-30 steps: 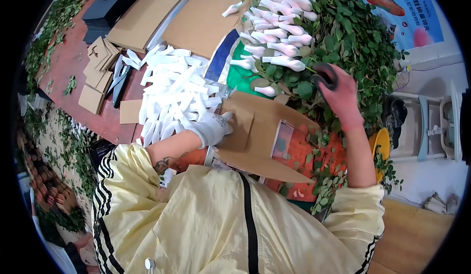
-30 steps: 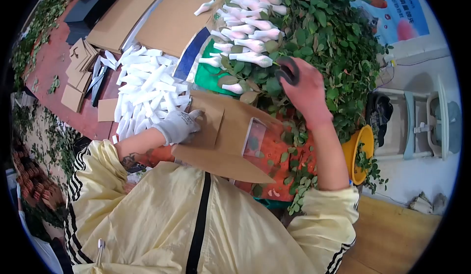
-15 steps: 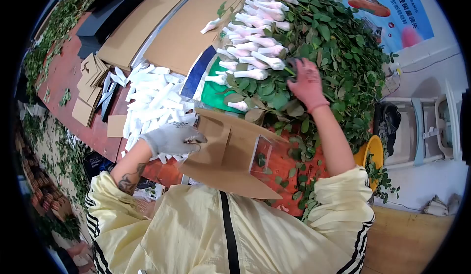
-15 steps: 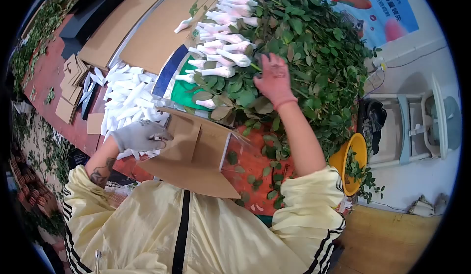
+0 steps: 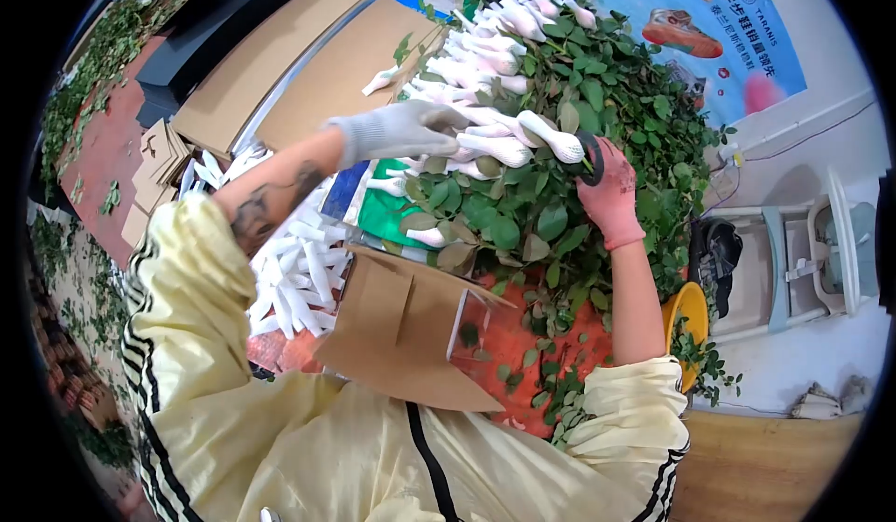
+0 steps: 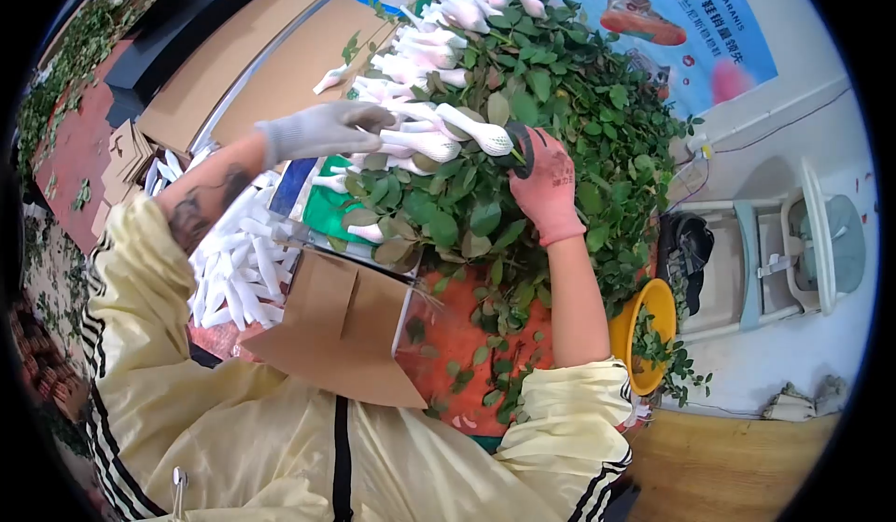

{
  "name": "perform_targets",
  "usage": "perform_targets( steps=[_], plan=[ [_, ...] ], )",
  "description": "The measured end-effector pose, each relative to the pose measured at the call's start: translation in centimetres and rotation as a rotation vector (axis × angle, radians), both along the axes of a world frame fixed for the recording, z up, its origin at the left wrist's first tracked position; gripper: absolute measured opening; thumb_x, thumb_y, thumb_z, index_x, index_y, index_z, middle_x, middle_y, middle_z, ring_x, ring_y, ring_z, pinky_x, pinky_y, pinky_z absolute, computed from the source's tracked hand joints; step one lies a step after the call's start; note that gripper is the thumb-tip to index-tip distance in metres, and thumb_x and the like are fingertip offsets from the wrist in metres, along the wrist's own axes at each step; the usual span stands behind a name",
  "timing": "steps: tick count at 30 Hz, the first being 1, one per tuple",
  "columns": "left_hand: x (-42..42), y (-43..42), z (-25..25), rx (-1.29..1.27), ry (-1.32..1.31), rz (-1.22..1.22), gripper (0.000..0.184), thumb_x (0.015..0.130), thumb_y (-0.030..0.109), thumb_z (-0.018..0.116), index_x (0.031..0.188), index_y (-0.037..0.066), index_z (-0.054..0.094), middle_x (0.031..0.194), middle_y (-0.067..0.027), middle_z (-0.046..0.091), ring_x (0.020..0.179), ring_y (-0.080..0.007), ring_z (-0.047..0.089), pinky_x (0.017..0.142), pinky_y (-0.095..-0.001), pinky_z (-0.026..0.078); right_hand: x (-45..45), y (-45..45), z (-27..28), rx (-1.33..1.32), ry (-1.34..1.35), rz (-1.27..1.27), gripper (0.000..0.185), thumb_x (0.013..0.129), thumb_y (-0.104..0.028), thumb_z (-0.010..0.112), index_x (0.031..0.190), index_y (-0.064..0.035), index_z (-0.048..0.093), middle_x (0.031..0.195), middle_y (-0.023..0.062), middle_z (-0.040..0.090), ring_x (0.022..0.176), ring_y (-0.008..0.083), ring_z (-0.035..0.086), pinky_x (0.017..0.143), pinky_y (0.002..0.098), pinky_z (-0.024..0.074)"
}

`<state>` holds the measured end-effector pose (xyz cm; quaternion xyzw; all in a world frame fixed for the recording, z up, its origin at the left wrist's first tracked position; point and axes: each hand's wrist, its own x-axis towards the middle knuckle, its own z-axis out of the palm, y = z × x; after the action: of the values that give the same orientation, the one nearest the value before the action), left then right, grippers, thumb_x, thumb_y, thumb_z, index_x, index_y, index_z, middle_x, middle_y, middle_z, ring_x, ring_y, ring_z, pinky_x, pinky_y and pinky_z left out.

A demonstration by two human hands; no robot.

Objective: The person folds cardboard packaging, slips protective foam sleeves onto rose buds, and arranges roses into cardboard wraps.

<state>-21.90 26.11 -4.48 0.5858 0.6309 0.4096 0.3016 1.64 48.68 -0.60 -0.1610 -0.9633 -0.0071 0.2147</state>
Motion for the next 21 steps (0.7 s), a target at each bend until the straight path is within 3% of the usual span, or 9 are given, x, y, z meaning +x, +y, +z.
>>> perform_targets(
  steps=[2, 4, 6, 8, 9, 10, 13, 16, 21],
  plan=[
    [0.4, 3.5, -0.6, -0.17, -0.015, -0.01, 0.05, 0.086, 0.029, 0.063, 0.127, 0.005, 0.049, 0.1, -0.0045, 0.062, 0.089, -0.0117, 0.055, 0.077, -0.0267, 0.047, 0.4, 0.7, 1.0, -0.051, 0.045, -0.017, 0.053, 0.065, -0.006, 0.07, 0.115, -0.0084, 0.054, 0.115, 0.0149, 0.057, 0.11, 0.0332, 0.052, 0.095, 0.0401, 0.0423],
    [1.1, 5.1, -1.3, -0.231, -0.312, -0.121, 0.051, 0.083, 0.029, 0.066, 0.128, 0.01, 0.05, 0.1, -0.0039, 0.063, 0.086, -0.01, 0.055, 0.074, -0.0254, 0.047, 0.9, 0.9, 1.9, 0.003, 0.095, -0.026, 0.052, 0.065, -0.005, 0.069, 0.115, -0.0084, 0.054, 0.114, 0.0148, 0.057, 0.11, 0.033, 0.052, 0.095, 0.0399, 0.0424],
    [0.5, 6.4, -2.0, -0.31, -0.268, -0.107, 0.056, 0.08, 0.03, 0.07, 0.129, 0.012, 0.049, 0.097, -0.0037, 0.063, 0.081, -0.0125, 0.056, 0.07, -0.0282, 0.047, 1.4, 1.8, 2.4, 0.002, 0.073, -0.042, 0.051, 0.065, -0.004, 0.068, 0.114, -0.0078, 0.054, 0.113, 0.015, 0.057, 0.11, 0.0337, 0.051, 0.094, 0.0403, 0.0424],
    [-0.5, 7.5, -3.8, -0.108, 0.335, -0.015, 0.059, 0.076, 0.033, 0.071, 0.128, 0.014, 0.05, 0.098, -0.0047, 0.065, 0.076, -0.0182, 0.059, 0.067, -0.0339, 0.047, 1.9, 2.1, 2.4, 0.033, 0.102, -0.055, 0.05, 0.065, -0.003, 0.067, 0.113, -0.0077, 0.054, 0.113, 0.015, 0.057, 0.11, 0.0341, 0.051, 0.093, 0.041, 0.0425],
    [0.2, 7.2, -2.8, -0.08, 0.532, 0.119, 0.049, 0.075, 0.035, 0.068, 0.119, 0.016, 0.056, 0.096, -0.0085, 0.065, 0.075, -0.0272, 0.061, 0.067, -0.0397, 0.047, 1.9, 2.5, 2.4, 0.039, 0.128, -0.05, 0.051, 0.065, -0.003, 0.067, 0.114, -0.0075, 0.054, 0.113, 0.015, 0.056, 0.11, 0.0343, 0.051, 0.094, 0.0411, 0.0424],
    [0.7, 7.5, -2.0, -0.079, 0.532, 0.118, 0.049, 0.075, 0.035, 0.068, 0.119, 0.016, 0.056, 0.096, -0.0085, 0.065, 0.075, -0.0272, 0.061, 0.067, -0.0397, 0.047, 1.6, 2.8, 2.5, 0.046, 0.156, -0.04, 0.051, 0.065, -0.002, 0.067, 0.114, -0.0073, 0.054, 0.114, 0.015, 0.056, 0.11, 0.0346, 0.05, 0.094, 0.0411, 0.0423],
    [2.3, 8.5, -0.4, 0.029, 0.68, 0.252, 0.03, 0.076, 0.037, 0.06, 0.09, 0.011, 0.062, 0.088, -0.0139, 0.064, 0.079, -0.0326, 0.061, 0.07, -0.0418, 0.048, 1.0, 2.8, 2.6, 0.008, 0.089, -0.016, 0.053, 0.066, -0.005, 0.068, 0.116, -0.0064, 0.052, 0.117, 0.0152, 0.054, 0.111, 0.0348, 0.05, 0.095, 0.0407, 0.0414],
    [2.8, 10.7, -0.7, -0.052, 0.886, 0.211, 0.028, 0.076, 0.037, 0.057, 0.088, 0.012, 0.063, 0.089, -0.0131, 0.064, 0.082, -0.0297, 0.063, 0.07, -0.0407, 0.048, 0.4, 3.2, 1.4, 0.001, 0.017, -0.009, 0.055, 0.066, -0.007, 0.069, 0.118, -0.0067, 0.052, 0.117, 0.0162, 0.055, 0.11, 0.0349, 0.051, 0.095, 0.0401, 0.0415],
    [1.5, 11.4, 0.7, 0.141, 0.541, -0.143, 0.04, 0.076, 0.035, 0.062, 0.107, 0.009, 0.06, 0.093, -0.0158, 0.062, 0.086, -0.0321, 0.06, 0.077, -0.0405, 0.047, -0.6, 5.3, -0.3, -0.071, 0.012, -0.011, 0.054, 0.067, -0.011, 0.068, 0.119, -0.0071, 0.052, 0.119, 0.0163, 0.054, 0.109, 0.0351, 0.051, 0.096, 0.0396, 0.0404]
  ],
)
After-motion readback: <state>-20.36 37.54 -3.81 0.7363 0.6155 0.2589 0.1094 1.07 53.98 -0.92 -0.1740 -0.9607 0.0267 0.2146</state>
